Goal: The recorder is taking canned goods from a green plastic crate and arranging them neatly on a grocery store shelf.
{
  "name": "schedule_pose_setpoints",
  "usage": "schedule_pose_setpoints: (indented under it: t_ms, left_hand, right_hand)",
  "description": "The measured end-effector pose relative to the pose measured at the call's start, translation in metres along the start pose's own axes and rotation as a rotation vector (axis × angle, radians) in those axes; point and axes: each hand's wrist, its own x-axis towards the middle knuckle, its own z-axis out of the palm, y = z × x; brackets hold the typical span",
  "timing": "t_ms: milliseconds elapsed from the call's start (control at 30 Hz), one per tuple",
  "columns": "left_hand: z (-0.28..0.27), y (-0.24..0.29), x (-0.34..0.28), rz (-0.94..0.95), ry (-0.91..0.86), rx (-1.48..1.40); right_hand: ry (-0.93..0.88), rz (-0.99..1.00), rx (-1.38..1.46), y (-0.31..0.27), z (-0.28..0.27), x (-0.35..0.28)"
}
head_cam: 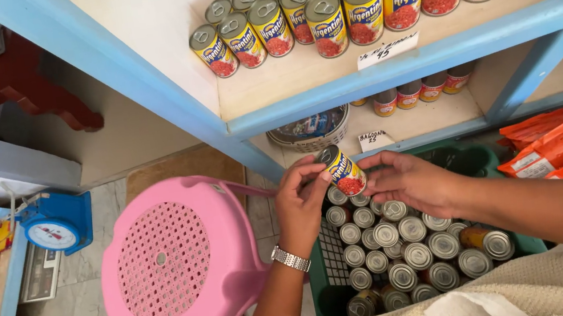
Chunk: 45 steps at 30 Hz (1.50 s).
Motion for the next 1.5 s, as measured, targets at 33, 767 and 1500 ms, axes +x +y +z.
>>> schedule_pose_setpoints:
  t_ms: [33,767,1500]
  left_hand:
    - [-0.001,0.006,0.0,0.002,0.0,0.0]
    - [-0.018,0.066,0.057,0.252,0.047,-0.22]
    - [-0.017,0.04,0.174,0.333,-0.057,-0.091]
  right_hand:
    - [0.0,-0.002,0.0,-0.002,0.005,-0.003]
    - [-0.145,-0.621,-0.323,-0.072,0.05,0.008]
    - [0.362,-1.052,-1.419,-0.099,0.081,0.053]
